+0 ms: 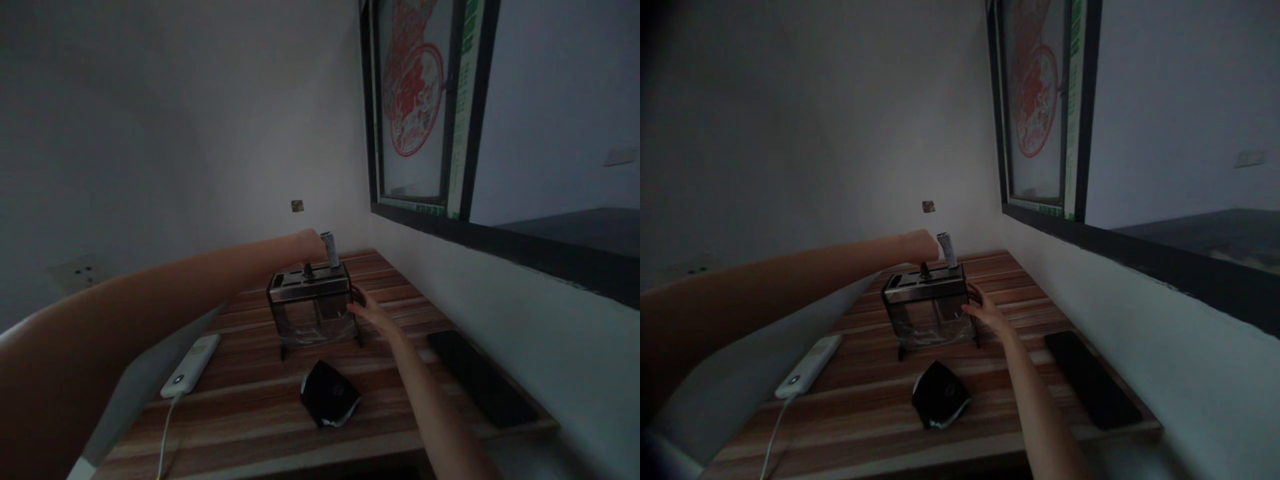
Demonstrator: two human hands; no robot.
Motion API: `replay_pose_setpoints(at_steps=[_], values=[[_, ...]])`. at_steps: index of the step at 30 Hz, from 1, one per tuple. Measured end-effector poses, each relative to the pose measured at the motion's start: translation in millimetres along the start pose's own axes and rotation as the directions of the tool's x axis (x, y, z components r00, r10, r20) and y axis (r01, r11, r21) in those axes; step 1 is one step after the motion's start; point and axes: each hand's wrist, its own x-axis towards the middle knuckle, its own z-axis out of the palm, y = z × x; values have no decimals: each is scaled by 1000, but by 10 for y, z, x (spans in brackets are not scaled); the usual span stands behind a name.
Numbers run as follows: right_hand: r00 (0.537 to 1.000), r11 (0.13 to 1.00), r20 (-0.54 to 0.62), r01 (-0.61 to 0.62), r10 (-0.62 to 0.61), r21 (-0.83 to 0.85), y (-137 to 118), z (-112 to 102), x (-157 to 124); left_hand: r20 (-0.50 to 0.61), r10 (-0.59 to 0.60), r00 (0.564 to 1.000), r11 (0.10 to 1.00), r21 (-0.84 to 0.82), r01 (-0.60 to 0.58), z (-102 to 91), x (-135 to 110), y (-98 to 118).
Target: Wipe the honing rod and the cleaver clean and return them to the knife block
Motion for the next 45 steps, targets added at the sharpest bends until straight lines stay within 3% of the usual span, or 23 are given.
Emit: replay_pose_setpoints(at_steps=[5,14,20,21,23,25,27,30,32,35,38,39,41,43,45], values=[[1000,1000,4,-5,6,-9,2,-5,2,124,48,991,996,66,-57,-69,-35,39],[1000,999,-5,-3,3,-51,-9,-8,5,99,57,994,998,32,-60,-111,-70,104],[1000,998,18,11,-10,-64,-61,14,-13,-42,19,999,999,-26,-20,-310,-276,201],[1000,998,26,11,-9,-65,-65,18,-16,-91,12,996,998,-61,-17,-342,-362,257],[999,998,36,9,-6,-66,-61,18,-17,-297,-29,954,962,-267,-54,-331,-573,438],[999,997,32,22,-19,-74,-43,4,-8,-420,-157,894,842,-530,-101,-158,-802,721],[998,994,25,53,-51,-92,-20,-25,10,-430,-319,844,659,-741,-128,205,-996,1085],[993,985,-47,99,-106,-140,-16,-86,37,-276,-501,821,453,-891,-23,963,-1133,1637],[969,973,-189,124,-162,-196,-65,-118,35,-116,-547,829,318,-945,77,1427,-1125,1895],[851,924,-423,167,-311,-344,-254,-87,-6,-78,-568,819,281,-954,103,1824,-1067,2051],[708,831,-492,246,-506,-499,-604,114,-44,-73,-574,815,265,-959,101,1897,-1033,2053],[685,798,-470,283,-557,-532,-752,216,-40,-72,-564,823,263,-960,96,1889,-1025,2049],[696,687,-301,375,-652,-622,-1062,436,8,-70,-533,843,260,-962,84,1873,-1010,2044],[720,481,-11,451,-693,-752,-1335,617,116,-64,-501,863,259,-963,79,1874,-994,2043],[748,251,299,524,-593,-814,-1511,700,264,-57,-473,879,261,-962,78,1891,-982,2038]])
